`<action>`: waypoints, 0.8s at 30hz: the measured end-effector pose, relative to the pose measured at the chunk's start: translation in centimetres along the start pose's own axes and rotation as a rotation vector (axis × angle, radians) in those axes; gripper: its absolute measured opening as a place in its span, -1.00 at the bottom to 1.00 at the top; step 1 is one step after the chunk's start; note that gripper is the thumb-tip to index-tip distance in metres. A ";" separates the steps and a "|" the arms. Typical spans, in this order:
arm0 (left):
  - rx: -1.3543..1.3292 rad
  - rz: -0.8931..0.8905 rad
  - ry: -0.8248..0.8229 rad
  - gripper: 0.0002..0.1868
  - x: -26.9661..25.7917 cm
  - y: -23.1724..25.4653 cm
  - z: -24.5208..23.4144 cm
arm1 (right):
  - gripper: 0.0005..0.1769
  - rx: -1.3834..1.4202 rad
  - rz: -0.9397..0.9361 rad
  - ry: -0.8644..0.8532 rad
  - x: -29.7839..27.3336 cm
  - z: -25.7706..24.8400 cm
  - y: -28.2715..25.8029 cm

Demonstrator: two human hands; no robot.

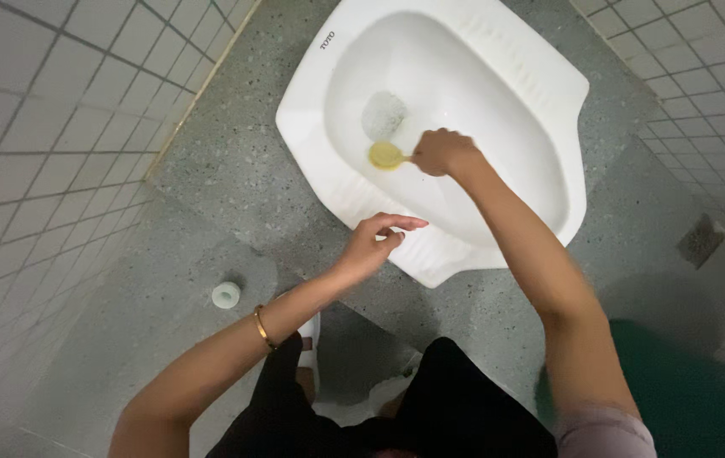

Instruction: The person scrubs the bathroom floor with a yellow brush, then pours water from a green bucket using a light blue cup. They place a small white container on the floor, scrub the floor around a white squat toilet, and scrub the inside of the toilet with the brush.

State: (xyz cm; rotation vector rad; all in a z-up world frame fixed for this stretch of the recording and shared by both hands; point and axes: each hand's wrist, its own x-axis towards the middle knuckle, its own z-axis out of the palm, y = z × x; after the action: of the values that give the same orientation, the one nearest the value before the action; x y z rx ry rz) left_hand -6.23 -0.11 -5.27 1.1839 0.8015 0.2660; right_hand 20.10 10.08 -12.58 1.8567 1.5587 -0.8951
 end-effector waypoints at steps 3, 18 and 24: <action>0.040 -0.020 0.015 -0.56 0.0 0.1 -0.4 | -0.64 0.089 0.167 0.304 -3.2 -0.1 3.2; 0.044 0.011 0.002 -0.54 1.1 0.0 0.3 | -0.53 0.313 0.145 -0.049 -15.3 4.8 7.9; 0.063 0.031 -0.007 -0.55 0.9 0.7 1.1 | -0.52 0.296 0.107 0.037 -14.3 6.3 8.4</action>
State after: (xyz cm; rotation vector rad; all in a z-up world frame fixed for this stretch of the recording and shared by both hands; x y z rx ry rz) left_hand -4.69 -0.08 -4.90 1.2566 0.7902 0.2637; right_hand 25.94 -5.10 -5.46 2.1510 1.3918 -1.0948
